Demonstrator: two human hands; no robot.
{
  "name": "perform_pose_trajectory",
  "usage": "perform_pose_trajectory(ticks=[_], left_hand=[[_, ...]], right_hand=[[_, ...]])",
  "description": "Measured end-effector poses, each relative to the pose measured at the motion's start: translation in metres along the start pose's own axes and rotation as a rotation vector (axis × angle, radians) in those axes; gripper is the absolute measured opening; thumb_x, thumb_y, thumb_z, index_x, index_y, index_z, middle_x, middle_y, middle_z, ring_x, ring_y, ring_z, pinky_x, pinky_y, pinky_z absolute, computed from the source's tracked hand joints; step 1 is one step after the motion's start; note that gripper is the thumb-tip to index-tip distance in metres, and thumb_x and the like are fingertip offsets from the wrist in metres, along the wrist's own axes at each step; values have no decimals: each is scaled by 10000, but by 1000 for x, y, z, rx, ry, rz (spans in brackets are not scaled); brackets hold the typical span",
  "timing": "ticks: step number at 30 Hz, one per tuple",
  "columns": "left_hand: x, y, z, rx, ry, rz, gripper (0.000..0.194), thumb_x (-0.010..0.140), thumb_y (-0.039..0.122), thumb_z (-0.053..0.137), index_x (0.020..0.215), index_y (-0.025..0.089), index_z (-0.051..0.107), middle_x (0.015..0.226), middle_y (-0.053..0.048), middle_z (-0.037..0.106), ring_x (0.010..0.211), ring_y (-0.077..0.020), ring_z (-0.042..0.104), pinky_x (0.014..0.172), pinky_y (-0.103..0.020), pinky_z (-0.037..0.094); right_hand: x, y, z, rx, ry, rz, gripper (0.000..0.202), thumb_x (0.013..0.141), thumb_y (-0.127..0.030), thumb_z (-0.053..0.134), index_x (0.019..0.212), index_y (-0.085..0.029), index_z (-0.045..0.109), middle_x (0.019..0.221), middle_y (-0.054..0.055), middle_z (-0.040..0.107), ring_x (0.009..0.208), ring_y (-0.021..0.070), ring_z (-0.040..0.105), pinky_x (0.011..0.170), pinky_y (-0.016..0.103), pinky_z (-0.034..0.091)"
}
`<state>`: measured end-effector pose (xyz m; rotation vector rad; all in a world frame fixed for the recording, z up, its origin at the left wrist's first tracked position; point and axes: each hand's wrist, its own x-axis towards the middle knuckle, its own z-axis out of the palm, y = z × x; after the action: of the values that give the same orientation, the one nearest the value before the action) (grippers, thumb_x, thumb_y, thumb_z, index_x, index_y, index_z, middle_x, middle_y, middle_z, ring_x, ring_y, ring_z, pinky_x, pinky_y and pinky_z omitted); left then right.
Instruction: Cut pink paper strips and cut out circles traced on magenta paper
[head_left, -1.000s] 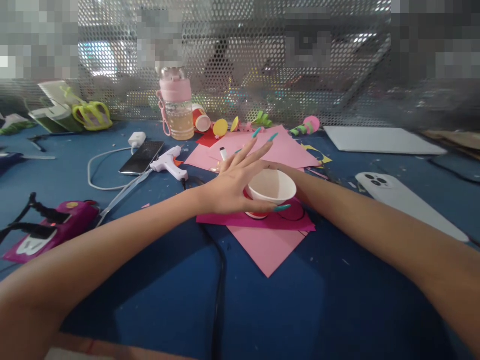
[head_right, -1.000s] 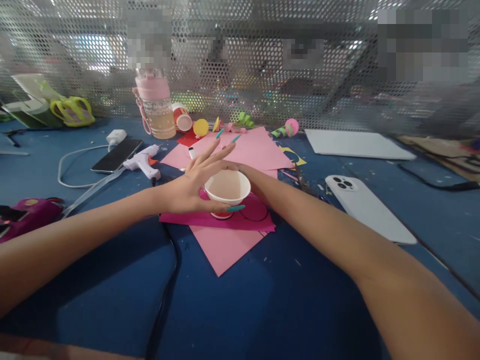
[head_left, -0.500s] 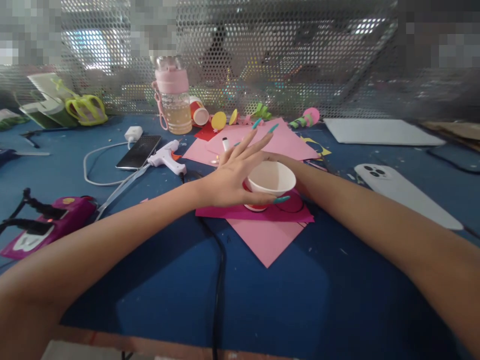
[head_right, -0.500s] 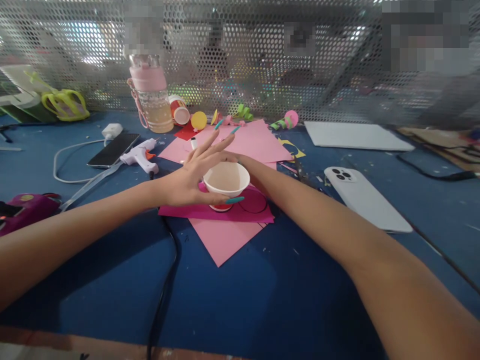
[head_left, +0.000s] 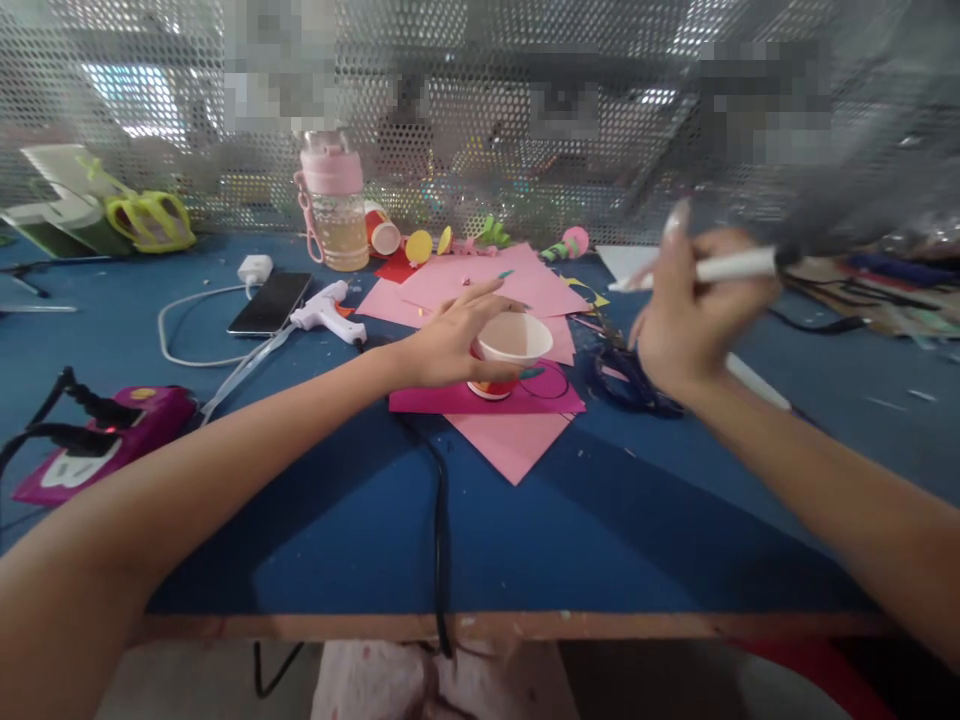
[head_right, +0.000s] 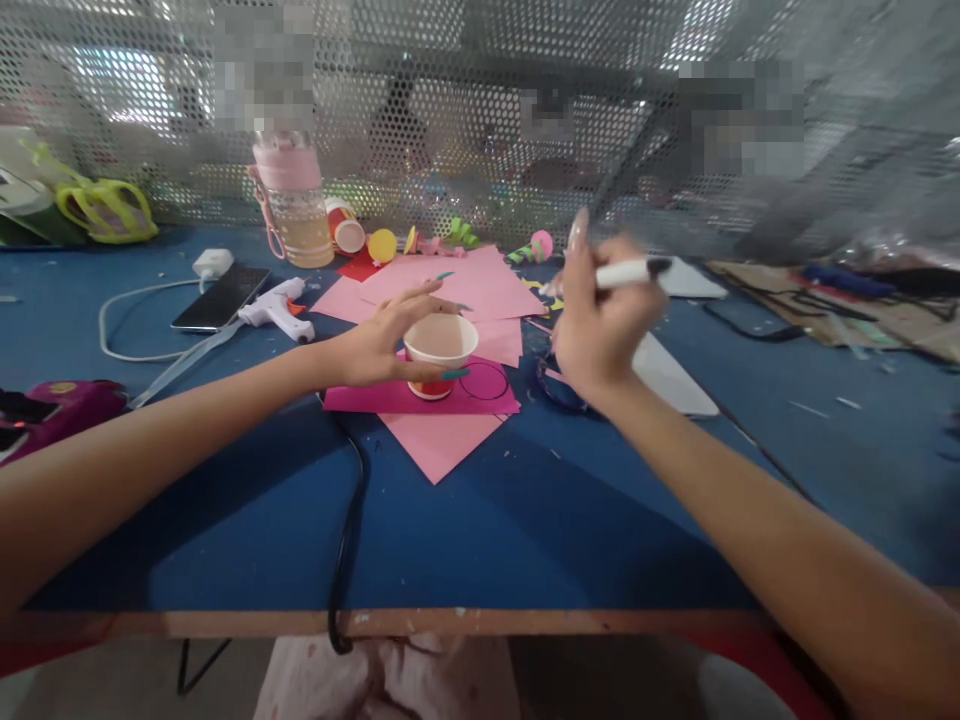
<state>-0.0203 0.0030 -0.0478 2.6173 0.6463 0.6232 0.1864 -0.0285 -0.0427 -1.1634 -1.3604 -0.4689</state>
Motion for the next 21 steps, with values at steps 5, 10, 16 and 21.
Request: perform_pose_trajectory(ticks=[5,10,16,21], left_hand=[[-1,0,0,9,24,-8,601,671,514,596,1147,172,467,1301,-161,440,1269,-285,316,1019,-475,249],[-2,0,0,28,20,-13,606,671,498,598,1147,151,458,1266,-157,466,1209,-277,382,994,-449,277],[-1,1,0,44,-20,-40,594,682,544,555,1140,185,440,1222,-115,495,1180,-262,394,978,-442,268],[1,4,-2,53,-58,-72,589,679,544,551,1133,188,429,1183,-98,506,1156,-257,399,965,-435,262]], right_hand=[[-49,-43,-55,-202,-302,-794,272,845,-220,464,586,-164,524,430,-19,409,401,91,351,404,224,258],[-70,-85,-58,-58,-499,-930,240,817,-291,470,708,-115,592,526,38,519,530,144,476,500,251,361],[-80,-105,-33,-182,-554,-999,123,826,-183,499,754,-119,574,516,0,532,486,120,476,478,245,288],[-83,-107,-18,-282,-571,-996,154,861,-197,469,798,-112,579,562,31,580,514,132,509,500,251,300]])
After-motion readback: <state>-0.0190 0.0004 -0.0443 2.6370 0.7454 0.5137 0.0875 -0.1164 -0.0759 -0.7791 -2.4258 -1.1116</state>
